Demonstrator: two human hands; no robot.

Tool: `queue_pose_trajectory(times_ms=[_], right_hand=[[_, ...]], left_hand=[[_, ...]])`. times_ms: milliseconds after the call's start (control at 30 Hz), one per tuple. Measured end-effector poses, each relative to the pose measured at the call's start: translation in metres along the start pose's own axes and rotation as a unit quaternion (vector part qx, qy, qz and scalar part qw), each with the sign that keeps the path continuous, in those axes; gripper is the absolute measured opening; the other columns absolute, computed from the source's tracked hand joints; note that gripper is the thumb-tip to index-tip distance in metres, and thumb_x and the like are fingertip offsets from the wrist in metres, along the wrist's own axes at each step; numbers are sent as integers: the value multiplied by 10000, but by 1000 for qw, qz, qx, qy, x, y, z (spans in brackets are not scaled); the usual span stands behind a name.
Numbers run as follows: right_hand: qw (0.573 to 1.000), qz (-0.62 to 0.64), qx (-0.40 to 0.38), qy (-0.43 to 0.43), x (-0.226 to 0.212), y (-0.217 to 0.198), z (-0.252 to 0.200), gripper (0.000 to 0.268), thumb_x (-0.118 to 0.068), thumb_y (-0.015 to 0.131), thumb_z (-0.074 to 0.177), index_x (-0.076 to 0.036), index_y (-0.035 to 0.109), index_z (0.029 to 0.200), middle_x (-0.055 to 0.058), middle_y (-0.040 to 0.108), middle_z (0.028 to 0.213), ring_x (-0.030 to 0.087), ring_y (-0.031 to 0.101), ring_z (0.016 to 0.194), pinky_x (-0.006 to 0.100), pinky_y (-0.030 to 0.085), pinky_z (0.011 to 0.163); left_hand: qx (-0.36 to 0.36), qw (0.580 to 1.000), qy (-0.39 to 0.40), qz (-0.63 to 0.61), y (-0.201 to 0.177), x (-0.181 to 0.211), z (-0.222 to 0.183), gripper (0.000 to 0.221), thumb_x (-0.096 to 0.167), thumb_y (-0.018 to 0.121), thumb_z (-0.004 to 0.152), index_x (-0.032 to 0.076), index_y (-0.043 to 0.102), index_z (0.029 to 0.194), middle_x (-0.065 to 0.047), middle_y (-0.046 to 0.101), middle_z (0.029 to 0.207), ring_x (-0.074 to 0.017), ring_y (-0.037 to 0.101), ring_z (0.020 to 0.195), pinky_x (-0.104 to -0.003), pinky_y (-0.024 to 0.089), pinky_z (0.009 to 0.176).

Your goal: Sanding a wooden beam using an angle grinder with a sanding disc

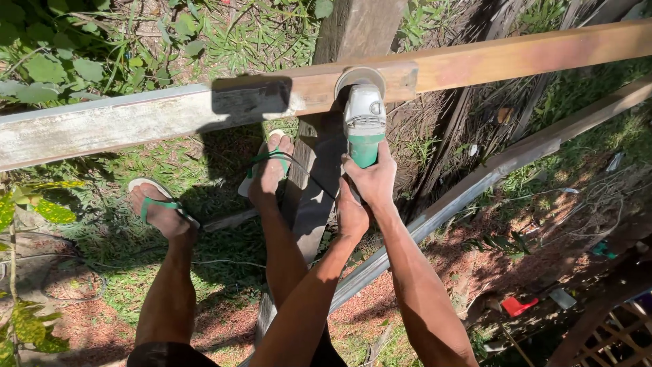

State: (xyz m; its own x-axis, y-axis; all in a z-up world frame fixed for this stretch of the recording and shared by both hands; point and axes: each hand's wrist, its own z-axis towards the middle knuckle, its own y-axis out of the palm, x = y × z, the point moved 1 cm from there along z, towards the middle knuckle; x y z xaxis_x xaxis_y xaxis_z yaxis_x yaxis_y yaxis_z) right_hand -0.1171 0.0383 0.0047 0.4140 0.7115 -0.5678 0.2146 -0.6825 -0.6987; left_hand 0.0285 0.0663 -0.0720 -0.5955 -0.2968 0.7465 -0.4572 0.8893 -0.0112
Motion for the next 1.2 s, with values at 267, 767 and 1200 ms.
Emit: queue_pose_trajectory(times_ms=[267, 767, 1200], right_hand=[[991, 43, 129, 19, 28, -57, 27, 382, -118, 843, 713, -91, 624, 1025, 81, 623, 810, 149, 575, 782, 353, 518, 702], [994, 44, 95, 20, 17, -5, -7, 454, -160, 930, 698, -96, 635, 1038, 97, 662, 831, 172, 630, 777, 399, 538, 743], [998, 40, 54, 13, 11, 22, -22, 434, -178, 902, 734, -79, 624, 1052, 118, 653, 850, 195, 618, 797, 425, 524, 755]], left_hand=[[-161, 978, -33, 126, 36, 50, 4, 621, 18, 698, 825, 39, 472, 1403, -225, 623, 1275, -422, 613, 1217, -508, 505, 1036], [-135, 981, -46, 131, -28, 43, 3, 631, 72, 736, 805, -11, 460, 1366, -279, 621, 1200, -508, 629, 1134, -600, 518, 989], [-70, 990, 2, 126, -53, 39, 2, 581, 177, 731, 812, 23, 526, 1333, -240, 652, 1149, -449, 647, 1102, -538, 538, 963]])
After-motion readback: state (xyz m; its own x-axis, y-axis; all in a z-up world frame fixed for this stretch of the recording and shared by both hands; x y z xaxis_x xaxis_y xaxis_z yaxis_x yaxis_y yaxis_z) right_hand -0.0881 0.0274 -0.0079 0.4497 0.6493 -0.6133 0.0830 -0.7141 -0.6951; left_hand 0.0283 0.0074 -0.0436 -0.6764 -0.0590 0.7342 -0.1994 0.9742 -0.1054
